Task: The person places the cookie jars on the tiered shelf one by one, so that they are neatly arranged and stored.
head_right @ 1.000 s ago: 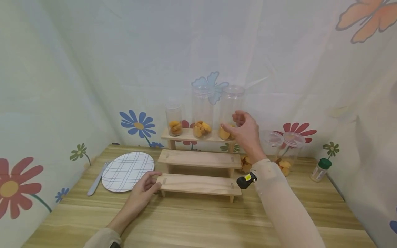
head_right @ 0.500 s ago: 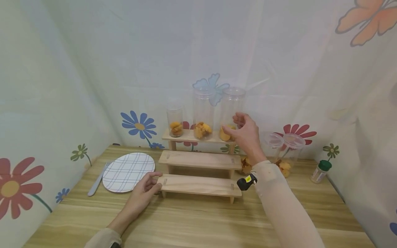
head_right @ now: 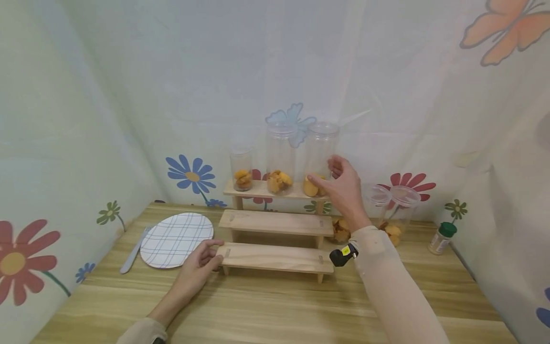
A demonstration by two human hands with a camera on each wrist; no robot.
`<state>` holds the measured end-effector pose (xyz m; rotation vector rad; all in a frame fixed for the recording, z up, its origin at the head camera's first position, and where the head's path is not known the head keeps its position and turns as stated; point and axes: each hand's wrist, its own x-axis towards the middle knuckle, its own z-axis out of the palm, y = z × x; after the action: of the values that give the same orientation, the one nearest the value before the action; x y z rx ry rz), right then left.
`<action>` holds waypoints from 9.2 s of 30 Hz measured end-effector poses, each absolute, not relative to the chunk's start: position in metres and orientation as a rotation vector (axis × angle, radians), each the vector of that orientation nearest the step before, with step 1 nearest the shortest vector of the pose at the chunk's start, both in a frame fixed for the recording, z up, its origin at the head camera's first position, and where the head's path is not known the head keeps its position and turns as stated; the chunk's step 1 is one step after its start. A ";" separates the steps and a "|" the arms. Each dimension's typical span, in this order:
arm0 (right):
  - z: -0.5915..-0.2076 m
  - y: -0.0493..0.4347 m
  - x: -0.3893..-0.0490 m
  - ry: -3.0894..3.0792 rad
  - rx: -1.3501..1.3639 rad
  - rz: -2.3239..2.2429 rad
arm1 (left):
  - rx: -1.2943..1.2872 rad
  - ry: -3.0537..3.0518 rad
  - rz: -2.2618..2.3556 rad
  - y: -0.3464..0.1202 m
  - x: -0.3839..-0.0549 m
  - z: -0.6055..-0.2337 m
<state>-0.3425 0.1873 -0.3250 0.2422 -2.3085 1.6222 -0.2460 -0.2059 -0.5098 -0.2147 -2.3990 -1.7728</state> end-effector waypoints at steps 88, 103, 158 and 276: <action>-0.469 0.353 -0.285 -2.218 -0.388 1.498 | -0.208 -2.406 -1.772 -0.206 -0.246 -0.508; -0.482 0.352 -0.294 -2.238 -0.323 1.494 | -0.203 -2.399 -1.795 -0.207 -0.245 -0.510; -0.345 0.320 -0.239 -1.861 -0.316 1.250 | -0.217 -2.404 -1.754 -0.207 -0.244 -0.509; -0.398 0.056 -0.279 -2.263 0.524 1.618 | -0.232 -2.400 -1.762 -0.205 -0.245 -0.509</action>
<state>-0.2786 0.0562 -0.3979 0.5244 -2.2633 1.6179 -0.2448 -0.2047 -0.5086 -0.2318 -2.4005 -1.7624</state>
